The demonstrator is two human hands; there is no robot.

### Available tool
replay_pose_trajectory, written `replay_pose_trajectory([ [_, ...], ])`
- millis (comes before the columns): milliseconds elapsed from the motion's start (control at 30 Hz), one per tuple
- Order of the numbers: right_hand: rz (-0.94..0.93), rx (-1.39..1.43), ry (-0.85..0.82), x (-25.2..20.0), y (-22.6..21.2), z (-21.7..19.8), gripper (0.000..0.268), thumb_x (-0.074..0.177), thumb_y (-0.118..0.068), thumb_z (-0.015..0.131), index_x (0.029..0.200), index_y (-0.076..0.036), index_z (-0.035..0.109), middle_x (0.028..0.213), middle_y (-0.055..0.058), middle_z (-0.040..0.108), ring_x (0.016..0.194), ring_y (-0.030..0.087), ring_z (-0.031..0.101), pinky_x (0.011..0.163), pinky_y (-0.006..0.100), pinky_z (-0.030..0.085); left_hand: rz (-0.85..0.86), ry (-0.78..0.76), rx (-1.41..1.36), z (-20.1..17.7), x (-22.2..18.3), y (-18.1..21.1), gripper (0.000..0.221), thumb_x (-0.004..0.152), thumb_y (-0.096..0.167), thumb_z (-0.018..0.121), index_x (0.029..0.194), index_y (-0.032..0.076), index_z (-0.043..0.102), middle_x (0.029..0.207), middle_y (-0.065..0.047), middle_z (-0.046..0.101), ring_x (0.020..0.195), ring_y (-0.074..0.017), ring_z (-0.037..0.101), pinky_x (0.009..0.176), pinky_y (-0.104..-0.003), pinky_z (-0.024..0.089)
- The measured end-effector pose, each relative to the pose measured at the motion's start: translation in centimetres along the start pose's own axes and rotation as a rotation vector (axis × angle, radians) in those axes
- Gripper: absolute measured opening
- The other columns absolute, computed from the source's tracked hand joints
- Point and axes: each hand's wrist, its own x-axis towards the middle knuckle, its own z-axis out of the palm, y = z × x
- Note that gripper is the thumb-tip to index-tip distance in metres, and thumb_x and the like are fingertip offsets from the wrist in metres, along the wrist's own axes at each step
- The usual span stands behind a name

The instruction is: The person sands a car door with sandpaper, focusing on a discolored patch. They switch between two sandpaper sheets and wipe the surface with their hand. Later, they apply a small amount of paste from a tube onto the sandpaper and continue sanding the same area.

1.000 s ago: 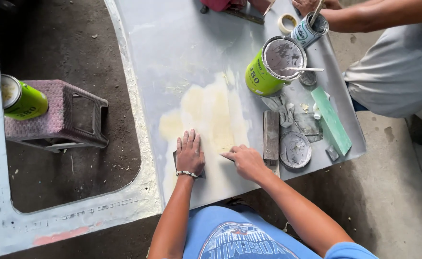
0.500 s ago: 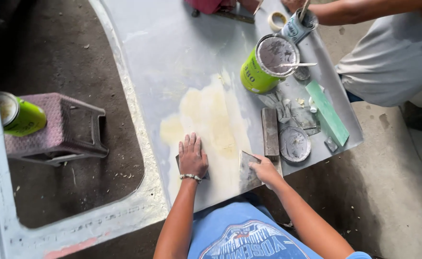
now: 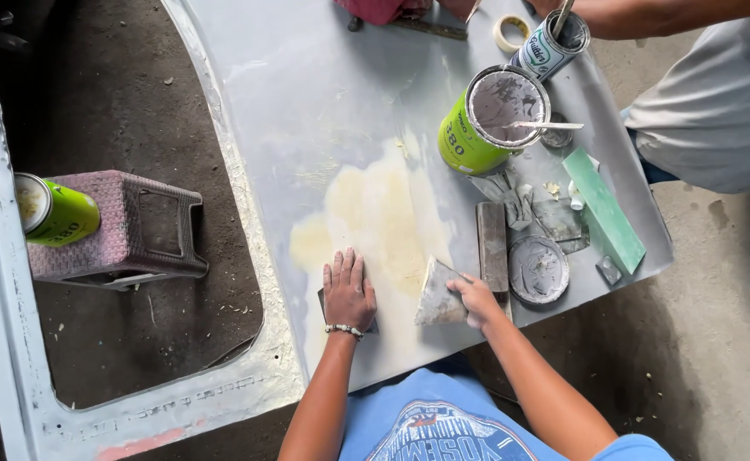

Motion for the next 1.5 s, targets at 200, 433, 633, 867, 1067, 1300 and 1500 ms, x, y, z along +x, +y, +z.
replay_pose_trajectory([
  [200, -0.029, -0.035, -0.061, 4.3, -3.3, 1.6, 0.024, 0.086, -0.007, 0.067, 0.109, 0.001, 0.068, 0.095, 0.011, 0.070, 0.081, 0.024, 0.071, 0.070, 0.044, 0.063, 0.007, 0.002, 0.005, 0.0, 0.1, 0.0, 0.058, 0.088, 0.023, 0.055, 0.144, 0.008, 0.054, 0.160, -0.012, 0.042, 0.151, -0.0307, 0.031, 0.125, -0.050, 0.016],
  [433, -0.068, 0.002, -0.115, 9.1, -8.2, 3.5, 0.021, 0.088, -0.008, 0.065, 0.107, 0.001, 0.066, 0.093, 0.012, 0.069, 0.079, 0.027, 0.071, 0.070, 0.048, 0.064, -0.001, -0.012, -0.007, 0.0, 0.2, -0.1, 0.058, 0.087, 0.022, 0.056, 0.143, 0.009, 0.054, 0.159, -0.011, 0.043, 0.150, -0.0305, 0.032, 0.125, -0.050, 0.017],
  [633, -0.200, 0.128, -0.186, 2.7, -13.1, 6.6, 0.048, 0.085, -0.005, 0.065, 0.131, -0.004, 0.054, 0.102, 0.010, 0.069, 0.086, 0.025, 0.072, 0.076, 0.048, 0.063, -0.012, 0.051, -0.125, -0.2, -0.3, -0.7, 0.051, 0.091, 0.019, 0.057, 0.141, 0.010, 0.057, 0.159, -0.010, 0.048, 0.152, -0.0312, 0.036, 0.128, -0.051, 0.020],
  [867, -0.293, 0.093, -0.137, 0.5, -8.8, 3.7, 0.064, 0.086, -0.004, 0.067, 0.146, 0.000, 0.048, 0.108, 0.010, 0.071, 0.099, 0.020, 0.068, 0.088, 0.040, 0.058, -0.372, -0.236, 0.154, -7.7, -3.1, 0.8, 0.117, 0.060, 0.068, 0.086, 0.149, 0.008, 0.038, 0.151, -0.014, 0.040, 0.138, -0.0325, 0.035, 0.114, -0.052, 0.029],
  [1067, -0.245, 0.052, -0.116, -3.5, -6.6, 4.8, 0.062, 0.086, -0.004, 0.068, 0.144, 0.000, 0.049, 0.105, 0.009, 0.070, 0.097, 0.020, 0.066, 0.085, 0.041, 0.057, -0.435, -0.482, 0.249, -9.6, -0.2, 0.3, 0.105, 0.053, 0.064, 0.094, 0.131, 0.008, 0.050, 0.136, -0.011, 0.052, 0.128, -0.0291, 0.048, 0.106, -0.044, 0.042],
  [1300, -0.348, 0.151, -0.154, -3.9, -6.1, 4.2, 0.049, 0.089, -0.003, 0.067, 0.136, -0.002, 0.053, 0.104, 0.007, 0.069, 0.096, 0.019, 0.066, 0.086, 0.039, 0.057, -0.689, -0.458, -0.648, -5.8, -0.1, -6.8, 0.047, 0.080, 0.034, 0.082, 0.107, 0.004, 0.059, 0.083, -0.012, 0.069, 0.067, -0.0218, 0.062, 0.062, -0.038, 0.051],
  [1500, -0.459, 0.238, -0.227, -5.8, -5.9, 6.0, 0.038, 0.098, -0.007, 0.066, 0.135, -0.003, 0.059, 0.111, 0.005, 0.069, 0.105, 0.016, 0.064, 0.092, 0.033, 0.052, -0.396, -0.070, -1.361, -7.0, -3.8, -3.7, 0.019, 0.104, 0.019, 0.064, 0.104, 0.000, 0.063, 0.085, -0.001, 0.063, 0.075, -0.0069, 0.053, 0.067, -0.023, 0.045],
])
